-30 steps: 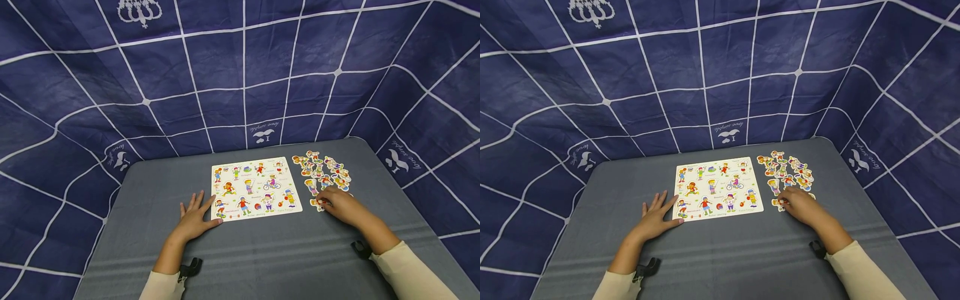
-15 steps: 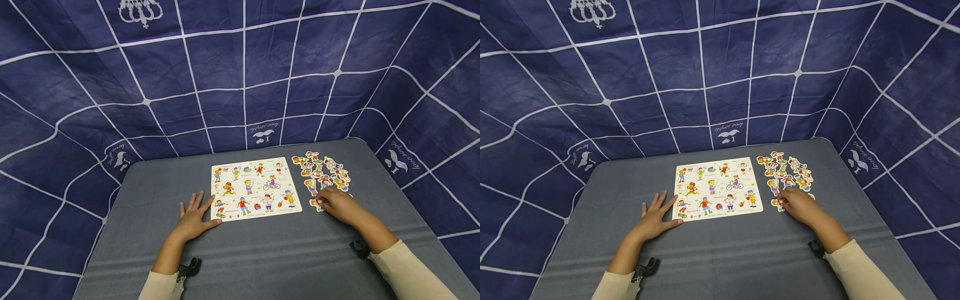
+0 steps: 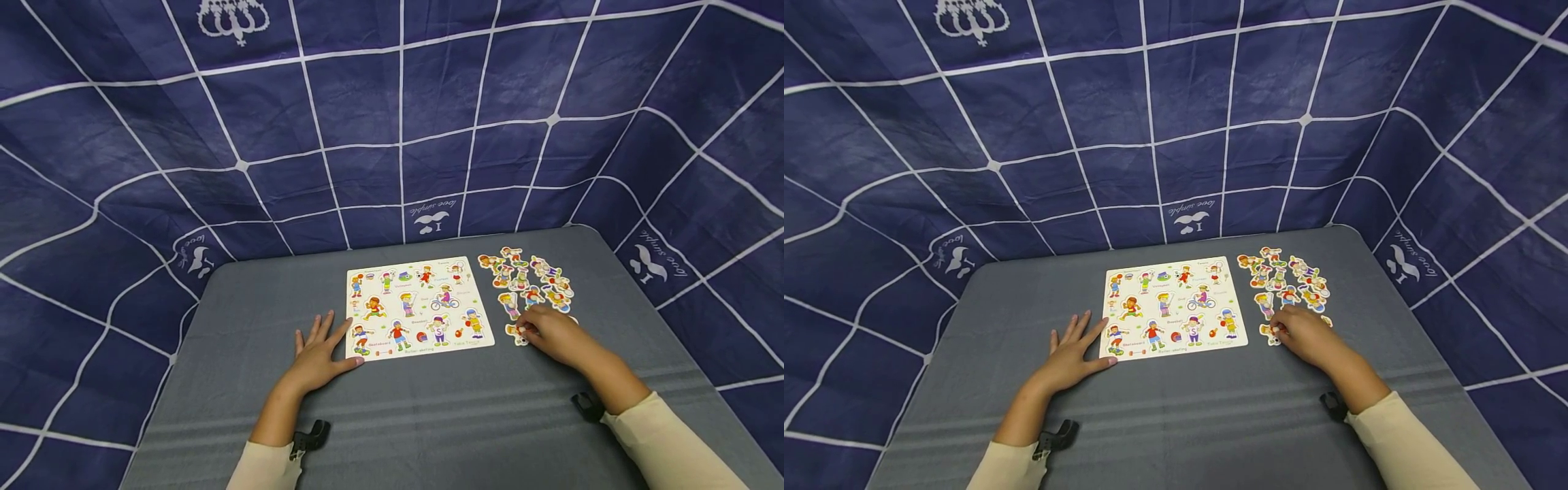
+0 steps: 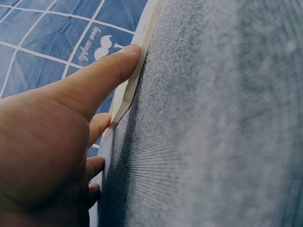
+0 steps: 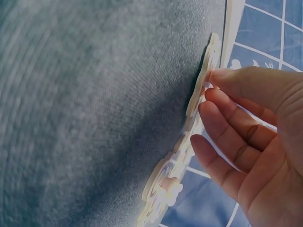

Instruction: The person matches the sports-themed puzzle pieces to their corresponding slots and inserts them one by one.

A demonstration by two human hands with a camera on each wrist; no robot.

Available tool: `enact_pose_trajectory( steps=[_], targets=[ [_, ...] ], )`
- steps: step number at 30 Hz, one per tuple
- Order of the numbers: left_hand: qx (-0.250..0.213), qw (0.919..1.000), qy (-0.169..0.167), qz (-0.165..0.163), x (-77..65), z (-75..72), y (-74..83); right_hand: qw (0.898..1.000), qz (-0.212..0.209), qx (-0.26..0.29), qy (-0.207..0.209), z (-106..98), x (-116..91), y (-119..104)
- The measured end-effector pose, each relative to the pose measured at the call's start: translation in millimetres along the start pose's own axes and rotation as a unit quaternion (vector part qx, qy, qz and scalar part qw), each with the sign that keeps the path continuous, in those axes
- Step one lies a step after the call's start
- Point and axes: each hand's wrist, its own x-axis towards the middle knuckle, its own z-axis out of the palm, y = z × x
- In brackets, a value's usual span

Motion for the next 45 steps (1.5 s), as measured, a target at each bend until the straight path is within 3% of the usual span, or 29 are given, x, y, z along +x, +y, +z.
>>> enact_pose_trajectory(
  steps=[16,23,32,45],
  targets=[
    [0.000,1.0000,0.009,0.001,-0.1,1.6,-1.5,1.000,0.024,0.014,-0.007,-5,5,-8],
    [-0.001,0.9999,0.012,0.004,-0.6,2.5,-1.4,1.000,0.005,0.022,0.006,-4,12,-10],
    [-0.002,1.0000,0.007,-0.002,-1.0,2.5,-1.4,1.000,0.023,0.017,0.003,-2,21,-15],
    [-0.006,1.0000,0.004,0.002,-1.1,1.9,-1.1,0.999,0.006,0.024,0.029,-2,34,-24]
  ],
)
